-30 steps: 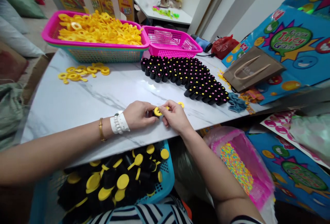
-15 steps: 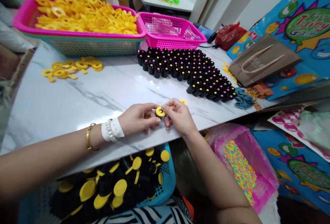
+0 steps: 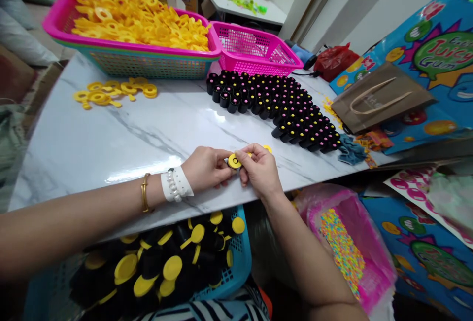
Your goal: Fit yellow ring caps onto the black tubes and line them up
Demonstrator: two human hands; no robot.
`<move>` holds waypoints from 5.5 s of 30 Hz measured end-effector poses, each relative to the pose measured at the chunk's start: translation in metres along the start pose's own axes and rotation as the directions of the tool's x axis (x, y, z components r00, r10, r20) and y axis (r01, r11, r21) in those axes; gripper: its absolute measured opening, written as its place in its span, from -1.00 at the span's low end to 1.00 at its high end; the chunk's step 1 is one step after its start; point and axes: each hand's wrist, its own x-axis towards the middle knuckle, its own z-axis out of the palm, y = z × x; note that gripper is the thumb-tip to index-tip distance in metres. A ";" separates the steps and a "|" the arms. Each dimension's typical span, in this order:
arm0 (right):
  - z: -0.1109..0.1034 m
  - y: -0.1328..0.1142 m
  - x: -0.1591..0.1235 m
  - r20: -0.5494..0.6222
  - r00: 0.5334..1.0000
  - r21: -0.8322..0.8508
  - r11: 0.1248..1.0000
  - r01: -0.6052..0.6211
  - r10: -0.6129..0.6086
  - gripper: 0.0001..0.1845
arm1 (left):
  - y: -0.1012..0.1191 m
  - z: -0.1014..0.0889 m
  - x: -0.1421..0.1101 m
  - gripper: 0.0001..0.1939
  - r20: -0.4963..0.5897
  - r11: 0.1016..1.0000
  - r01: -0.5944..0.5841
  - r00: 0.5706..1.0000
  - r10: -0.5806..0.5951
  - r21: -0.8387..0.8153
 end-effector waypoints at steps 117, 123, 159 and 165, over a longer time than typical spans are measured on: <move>-0.048 0.008 -0.020 -0.043 0.882 -0.407 0.815 0.413 -0.468 -0.95 | 0.015 -0.012 0.195 -0.57 -0.046 0.355 -0.111 0.912 0.407 0.928; -0.047 0.009 -0.019 -0.030 0.873 -0.439 0.791 0.425 -0.486 -0.95 | 0.014 -0.012 0.197 -0.62 -0.058 0.374 -0.102 0.918 0.392 0.922; -0.048 0.010 -0.020 -0.035 0.859 -0.442 0.779 0.445 -0.511 -0.95 | 0.013 0.000 0.206 -0.62 0.078 0.228 -0.225 0.853 0.517 0.947; -0.048 0.009 -0.020 -0.035 0.855 -0.443 0.775 0.451 -0.518 -0.95 | 0.008 -0.004 0.208 -0.65 0.098 0.228 -0.249 0.848 0.521 0.941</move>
